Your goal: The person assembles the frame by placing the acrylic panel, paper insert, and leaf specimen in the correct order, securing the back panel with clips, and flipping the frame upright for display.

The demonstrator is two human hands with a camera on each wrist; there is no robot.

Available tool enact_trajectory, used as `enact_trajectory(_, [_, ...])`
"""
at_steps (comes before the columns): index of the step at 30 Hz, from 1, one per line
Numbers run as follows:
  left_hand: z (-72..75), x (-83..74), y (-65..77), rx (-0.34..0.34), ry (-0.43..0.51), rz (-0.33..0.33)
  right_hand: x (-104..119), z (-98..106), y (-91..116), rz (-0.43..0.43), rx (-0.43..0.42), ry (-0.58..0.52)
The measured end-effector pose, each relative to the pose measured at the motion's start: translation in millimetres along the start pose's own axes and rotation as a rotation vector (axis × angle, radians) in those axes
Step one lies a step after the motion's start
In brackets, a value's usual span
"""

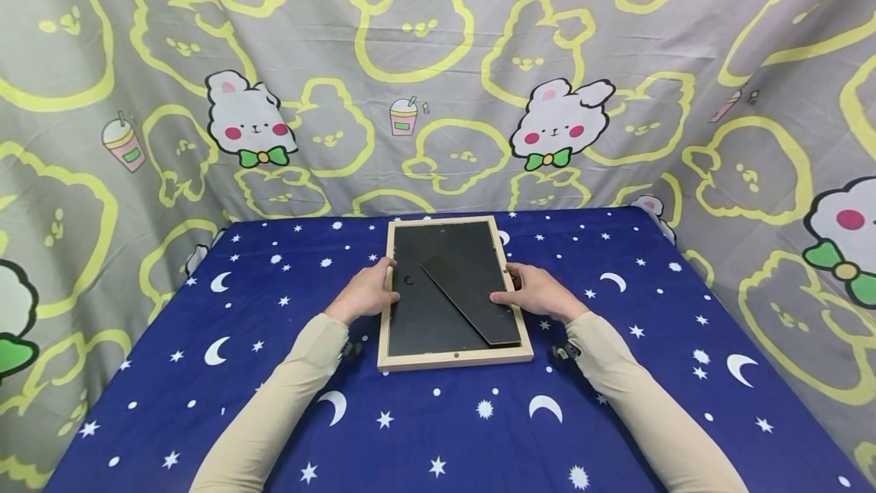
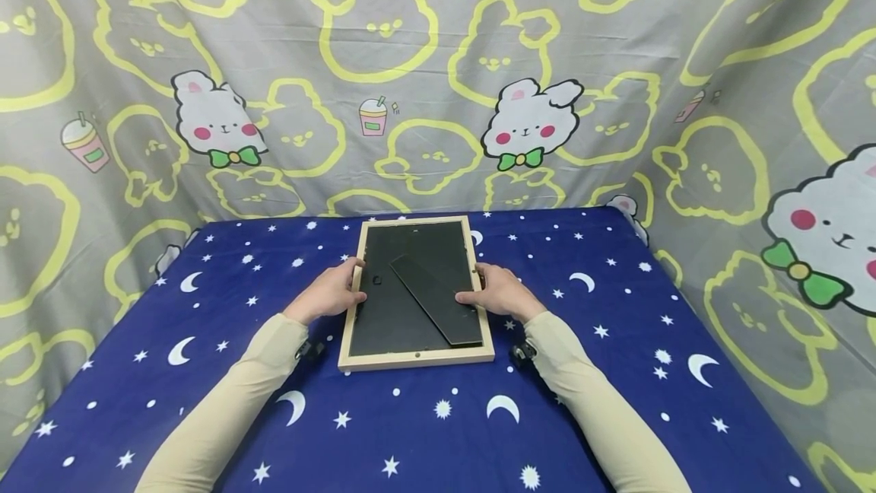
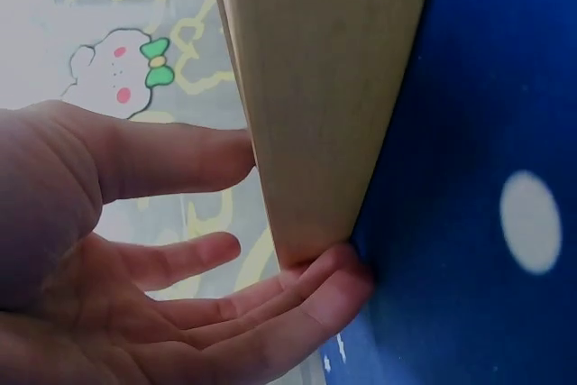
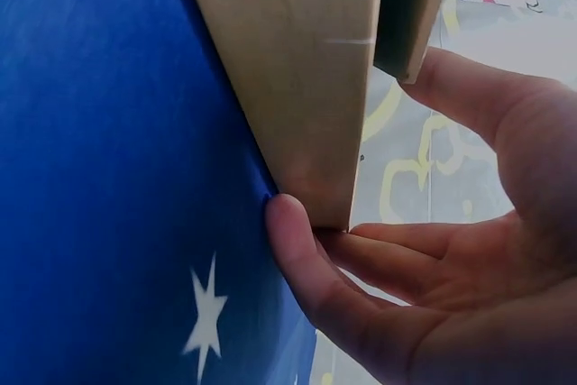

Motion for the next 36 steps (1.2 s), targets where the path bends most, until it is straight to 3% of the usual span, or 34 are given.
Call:
enact_trajectory(9, [3.8, -1.0, 1.1, -0.068, 0.065, -0.003, 2.7, 1.1, 0.7, -0.018, -0.021, -0.072])
enact_trajectory(13, [6.3, -2.3, 1.4, -0.104, 0.105, -0.043, 2.4, 1.9, 1.1, -0.029, -0.044, -0.097])
enact_trajectory(22, [13.6, -4.2, -3.6, -0.234, 0.251, -0.11, 2.9, 8.3, -0.2, -0.012, -0.156, -0.151])
enact_trajectory(36, [21.1, -3.5, -9.6, -0.387, 0.395, -0.107, 7.6, 16.6, 1.2, 0.021, -0.313, -0.143])
Point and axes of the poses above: each hand's wrist, its own y-axis away from the middle knuckle, its own z-axis out of the back of the hand, x = y × z, the point moved 4 cm from there along -y, towards the middle knuckle, and after that the axes turned 11 degrees about y, right-handed, at the moved point
